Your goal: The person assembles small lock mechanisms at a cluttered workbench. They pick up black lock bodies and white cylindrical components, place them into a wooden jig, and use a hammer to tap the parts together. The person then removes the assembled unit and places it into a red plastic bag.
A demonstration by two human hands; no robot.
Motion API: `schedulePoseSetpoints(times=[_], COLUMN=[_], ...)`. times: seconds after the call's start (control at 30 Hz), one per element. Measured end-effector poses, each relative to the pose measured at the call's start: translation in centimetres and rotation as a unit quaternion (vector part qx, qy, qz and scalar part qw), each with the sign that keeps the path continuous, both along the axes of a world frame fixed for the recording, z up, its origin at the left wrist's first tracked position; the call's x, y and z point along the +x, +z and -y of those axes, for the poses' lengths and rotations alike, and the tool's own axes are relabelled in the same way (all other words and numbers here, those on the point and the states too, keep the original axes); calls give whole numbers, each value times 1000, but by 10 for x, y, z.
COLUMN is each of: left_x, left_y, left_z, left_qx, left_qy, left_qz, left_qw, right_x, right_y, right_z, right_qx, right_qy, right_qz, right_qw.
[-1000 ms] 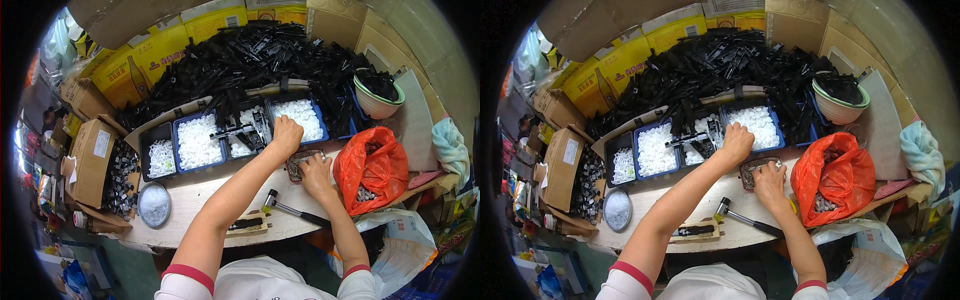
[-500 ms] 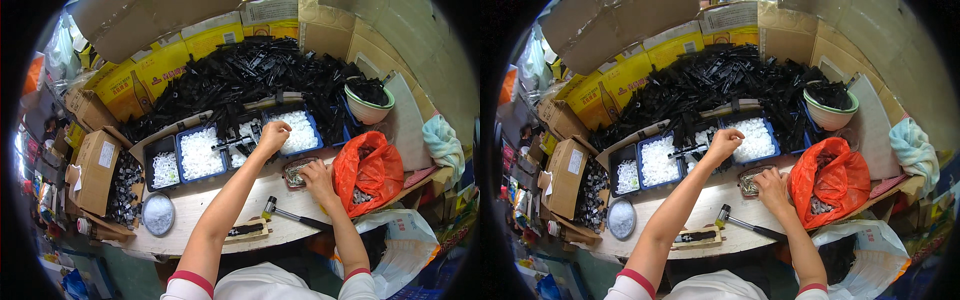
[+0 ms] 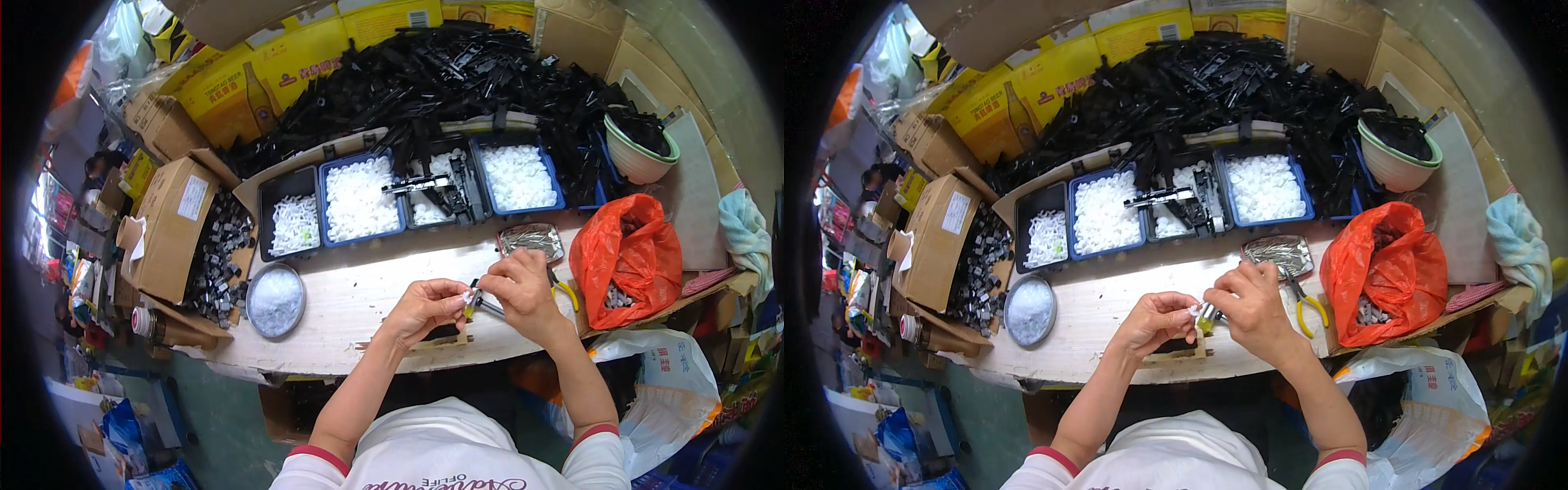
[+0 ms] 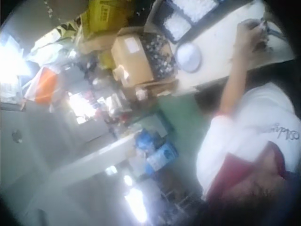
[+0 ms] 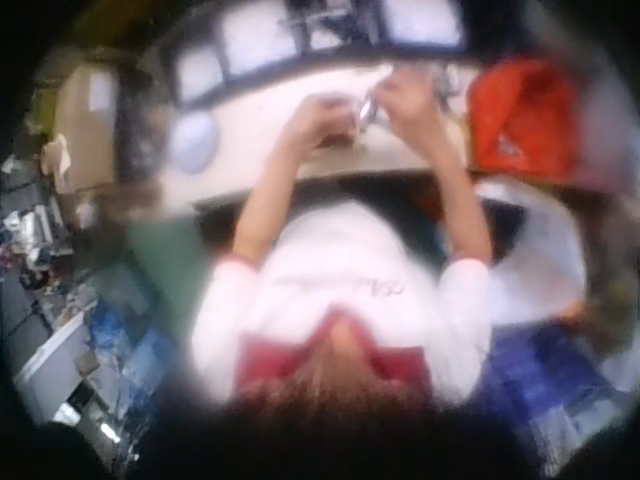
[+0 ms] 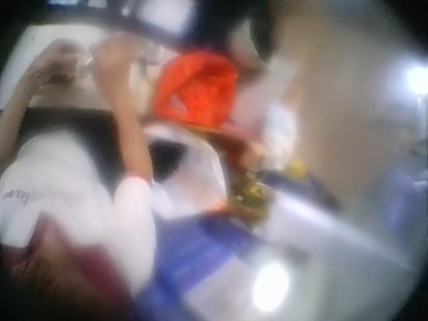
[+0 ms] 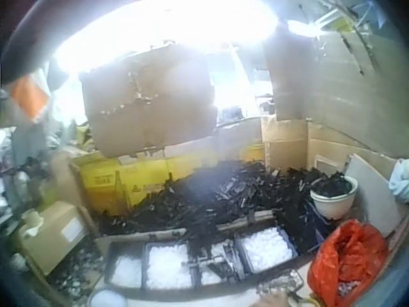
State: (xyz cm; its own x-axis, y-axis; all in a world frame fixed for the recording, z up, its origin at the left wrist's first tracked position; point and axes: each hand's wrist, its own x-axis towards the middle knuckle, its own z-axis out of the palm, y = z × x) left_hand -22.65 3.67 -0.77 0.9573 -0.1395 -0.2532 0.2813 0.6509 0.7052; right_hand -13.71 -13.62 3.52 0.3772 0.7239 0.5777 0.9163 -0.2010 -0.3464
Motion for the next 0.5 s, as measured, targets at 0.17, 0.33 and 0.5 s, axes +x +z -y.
schedulePoseSetpoints(times=[0.17,0.33,0.5], left_x=[-24,-34,-42], left_y=[-3,0,6], left_z=[-6,-11,-13], left_qx=[-17,16,68], left_qy=[27,31,49], left_qz=[19,39,41], left_qw=[999,999,996], right_x=[-16,-20,-23], right_y=[8,15,21], right_z=[-13,-20,-26], right_qx=[-66,-78,-87], right_qy=[48,68,100], right_qz=[58,76,88], right_qw=[995,992,987])
